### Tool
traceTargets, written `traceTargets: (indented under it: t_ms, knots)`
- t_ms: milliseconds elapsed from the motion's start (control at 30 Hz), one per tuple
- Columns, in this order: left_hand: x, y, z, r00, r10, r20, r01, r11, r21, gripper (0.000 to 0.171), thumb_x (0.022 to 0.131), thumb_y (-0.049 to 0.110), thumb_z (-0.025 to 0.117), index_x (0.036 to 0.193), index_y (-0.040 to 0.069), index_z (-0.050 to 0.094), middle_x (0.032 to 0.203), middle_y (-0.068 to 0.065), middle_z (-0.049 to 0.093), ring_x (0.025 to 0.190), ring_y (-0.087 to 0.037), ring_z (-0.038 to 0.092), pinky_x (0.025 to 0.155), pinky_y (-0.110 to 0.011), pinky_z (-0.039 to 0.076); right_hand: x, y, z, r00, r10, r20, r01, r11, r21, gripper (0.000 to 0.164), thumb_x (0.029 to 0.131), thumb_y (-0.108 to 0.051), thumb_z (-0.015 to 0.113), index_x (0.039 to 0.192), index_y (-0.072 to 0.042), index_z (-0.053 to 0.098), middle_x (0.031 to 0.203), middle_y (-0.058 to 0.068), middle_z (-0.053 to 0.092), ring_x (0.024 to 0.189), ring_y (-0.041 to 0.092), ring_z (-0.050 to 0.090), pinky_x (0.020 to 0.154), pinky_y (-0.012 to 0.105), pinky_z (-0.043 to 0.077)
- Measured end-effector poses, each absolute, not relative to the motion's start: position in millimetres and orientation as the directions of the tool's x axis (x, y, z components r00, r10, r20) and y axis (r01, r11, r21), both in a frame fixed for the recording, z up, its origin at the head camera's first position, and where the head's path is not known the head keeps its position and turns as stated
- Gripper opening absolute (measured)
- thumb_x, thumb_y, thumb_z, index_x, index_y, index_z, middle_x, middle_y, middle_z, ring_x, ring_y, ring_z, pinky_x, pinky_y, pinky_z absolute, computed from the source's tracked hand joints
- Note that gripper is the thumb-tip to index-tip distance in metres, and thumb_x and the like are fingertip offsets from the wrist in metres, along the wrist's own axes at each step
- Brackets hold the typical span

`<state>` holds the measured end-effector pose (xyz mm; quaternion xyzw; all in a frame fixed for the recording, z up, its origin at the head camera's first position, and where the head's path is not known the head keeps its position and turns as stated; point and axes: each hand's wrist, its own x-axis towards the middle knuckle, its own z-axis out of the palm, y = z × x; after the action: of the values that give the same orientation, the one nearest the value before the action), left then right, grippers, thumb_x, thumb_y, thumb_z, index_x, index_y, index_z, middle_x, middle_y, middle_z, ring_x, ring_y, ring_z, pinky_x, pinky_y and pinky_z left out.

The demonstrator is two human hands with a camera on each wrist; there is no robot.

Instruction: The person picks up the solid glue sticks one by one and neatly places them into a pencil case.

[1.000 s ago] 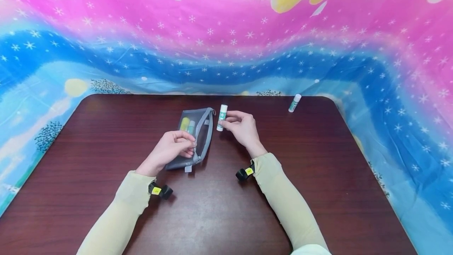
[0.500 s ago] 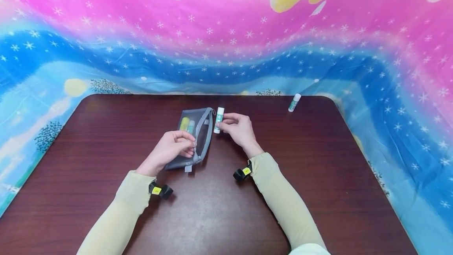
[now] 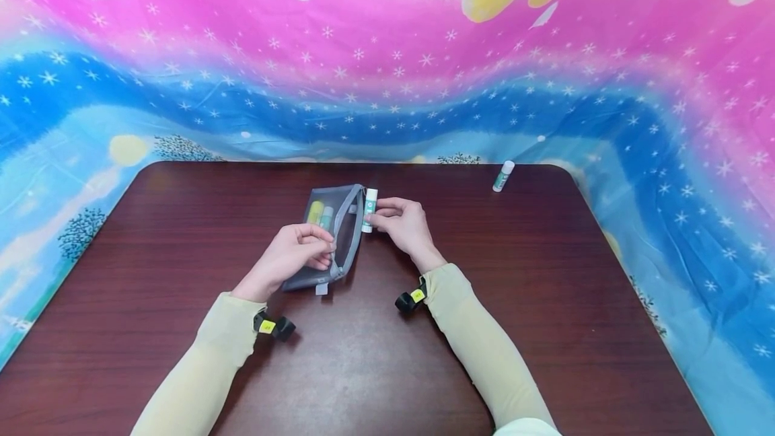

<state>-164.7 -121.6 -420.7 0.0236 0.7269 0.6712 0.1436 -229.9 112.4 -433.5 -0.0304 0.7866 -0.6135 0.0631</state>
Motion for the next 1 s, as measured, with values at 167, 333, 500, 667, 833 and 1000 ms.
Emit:
traceTargets:
  t_ms: [167,333,500,667,833,1000]
  knots:
    - [-163.9,-121.5,-419.6,-0.958,0.224,-0.178,-0.16,0.096,0.982,0.013,0.093,0.005,0.071,0.101,-0.004,0.07,0.085,-0.016,0.073,0.069,-0.022,0.069,0.07,-0.035,0.062,-229.2,108.7,-433.9,-0.988,-0.134,-0.073,0.04,0.236,-0.971,0.042,0.086,-0.015,0.084,0.123,-0.002,0.069,0.099,0.013,0.075,0.086,0.029,0.074,0.081,0.042,0.061]
    - [-163.9,-121.4,-419.1,-0.959,0.222,-0.176,-0.159,0.093,0.983,0.012,0.093,0.004,0.071,0.101,-0.005,0.07,0.084,-0.016,0.073,0.069,-0.022,0.069,0.069,-0.035,0.062,-228.7,105.6,-437.2,-0.984,-0.152,-0.092,0.056,0.221,-0.974,0.042,0.086,-0.013,0.083,0.124,-0.001,0.069,0.098,0.014,0.075,0.085,0.029,0.073,0.079,0.039,0.061]
    - [-164.5,-121.8,-419.1,-0.959,0.225,-0.174,-0.157,0.091,0.983,0.013,0.093,0.004,0.071,0.101,-0.005,0.069,0.085,-0.016,0.073,0.069,-0.021,0.069,0.07,-0.035,0.062,-227.5,103.3,-439.1,-0.98,-0.157,-0.125,0.087,0.23,-0.969,0.04,0.086,-0.014,0.083,0.122,-0.002,0.071,0.098,0.013,0.076,0.083,0.026,0.073,0.079,0.04,0.061]
    - [-164.8,-121.7,-419.2,-0.958,0.225,-0.177,-0.159,0.096,0.983,0.013,0.093,0.005,0.071,0.102,-0.005,0.069,0.085,-0.016,0.073,0.07,-0.022,0.069,0.07,-0.036,0.062,-227.1,101.5,-438.7,-0.972,-0.166,-0.168,0.132,0.209,-0.969,0.041,0.086,-0.013,0.083,0.122,-0.001,0.07,0.1,0.014,0.075,0.085,0.027,0.074,0.08,0.041,0.061]
    - [-164.6,-121.3,-419.7,-0.959,0.22,-0.177,-0.16,0.093,0.983,0.012,0.093,0.005,0.071,0.101,-0.005,0.069,0.084,-0.016,0.073,0.069,-0.022,0.069,0.069,-0.035,0.062,-227.8,99.4,-437.6,-0.959,-0.161,-0.232,0.203,0.174,-0.964,0.044,0.085,-0.012,0.083,0.125,0.001,0.068,0.101,0.015,0.075,0.083,0.025,0.074,0.079,0.04,0.061]
    - [-164.7,-121.0,-420.2,-0.96,0.222,-0.173,-0.156,0.089,0.984,0.012,0.093,0.004,0.071,0.1,-0.005,0.069,0.083,-0.016,0.073,0.068,-0.021,0.069,0.069,-0.035,0.062,-229.1,98.2,-438.2,-0.951,-0.153,-0.269,0.245,0.157,-0.957,0.045,0.085,-0.011,0.084,0.125,0.002,0.067,0.1,0.016,0.075,0.079,0.023,0.074,0.076,0.038,0.062]
